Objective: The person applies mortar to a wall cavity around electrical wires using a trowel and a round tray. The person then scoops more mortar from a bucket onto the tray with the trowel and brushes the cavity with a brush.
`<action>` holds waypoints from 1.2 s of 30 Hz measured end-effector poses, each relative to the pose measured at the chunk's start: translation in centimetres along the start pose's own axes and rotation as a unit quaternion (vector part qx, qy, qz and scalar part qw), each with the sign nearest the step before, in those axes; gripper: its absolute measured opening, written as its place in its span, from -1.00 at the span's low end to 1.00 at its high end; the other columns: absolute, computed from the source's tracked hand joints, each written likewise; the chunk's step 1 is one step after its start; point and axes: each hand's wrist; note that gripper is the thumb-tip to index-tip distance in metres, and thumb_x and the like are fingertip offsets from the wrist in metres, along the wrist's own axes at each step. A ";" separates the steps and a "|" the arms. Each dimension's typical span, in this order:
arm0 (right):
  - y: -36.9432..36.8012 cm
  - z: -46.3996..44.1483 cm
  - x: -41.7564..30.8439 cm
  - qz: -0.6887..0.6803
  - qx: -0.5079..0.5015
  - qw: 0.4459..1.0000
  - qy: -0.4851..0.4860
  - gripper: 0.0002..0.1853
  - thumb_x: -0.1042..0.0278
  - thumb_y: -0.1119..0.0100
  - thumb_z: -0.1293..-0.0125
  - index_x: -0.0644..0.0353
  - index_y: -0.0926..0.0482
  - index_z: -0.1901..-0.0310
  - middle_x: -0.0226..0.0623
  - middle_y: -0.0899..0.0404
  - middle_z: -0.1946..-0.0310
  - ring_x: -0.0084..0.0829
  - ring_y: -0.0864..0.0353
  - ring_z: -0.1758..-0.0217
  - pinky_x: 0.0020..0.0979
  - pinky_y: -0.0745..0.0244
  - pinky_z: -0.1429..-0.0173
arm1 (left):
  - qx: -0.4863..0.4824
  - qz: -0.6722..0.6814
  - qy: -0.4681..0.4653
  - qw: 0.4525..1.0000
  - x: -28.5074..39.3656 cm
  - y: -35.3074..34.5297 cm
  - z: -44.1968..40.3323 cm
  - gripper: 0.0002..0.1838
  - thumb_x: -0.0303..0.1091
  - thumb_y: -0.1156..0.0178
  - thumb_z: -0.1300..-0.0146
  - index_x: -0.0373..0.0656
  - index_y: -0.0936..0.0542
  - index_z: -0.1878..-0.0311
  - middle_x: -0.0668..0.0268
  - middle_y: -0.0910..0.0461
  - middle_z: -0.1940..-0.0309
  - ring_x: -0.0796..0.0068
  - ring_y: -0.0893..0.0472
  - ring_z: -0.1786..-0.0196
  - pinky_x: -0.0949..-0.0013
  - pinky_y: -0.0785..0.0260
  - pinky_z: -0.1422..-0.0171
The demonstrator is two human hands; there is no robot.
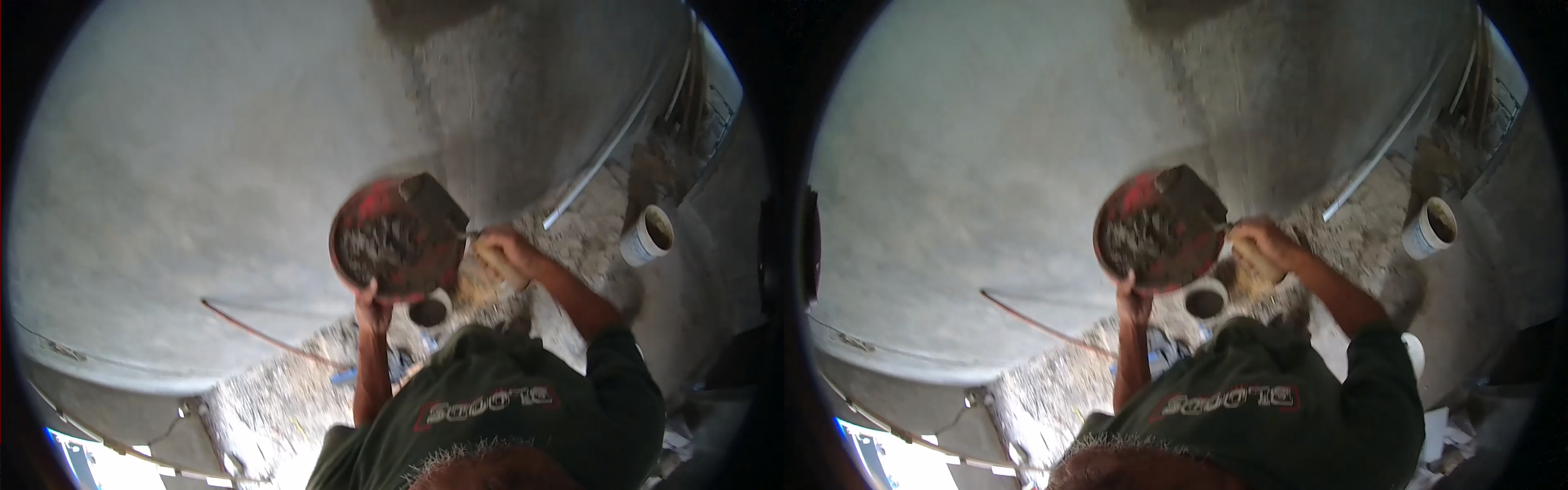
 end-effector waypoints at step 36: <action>-10.8 1.8 -2.1 0.416 0.048 0.852 0.314 -0.60 0.23 -0.30 -0.30 0.38 -0.43 0.04 -0.07 -0.59 0.37 -0.19 -0.67 0.38 -0.20 -0.57 0.30 | 0.046 0.003 -0.047 0.998 7.2 4.4 8.1 -0.20 -0.45 -0.27 -0.20 -0.19 -0.15 -0.50 0.10 -0.34 -0.38 0.06 -0.35 -0.41 -0.06 -0.17 -0.53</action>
Point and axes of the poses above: each hand's wrist, its own z-axis away from the middle knuckle, its own y-axis out of the back of the hand, x = y × z
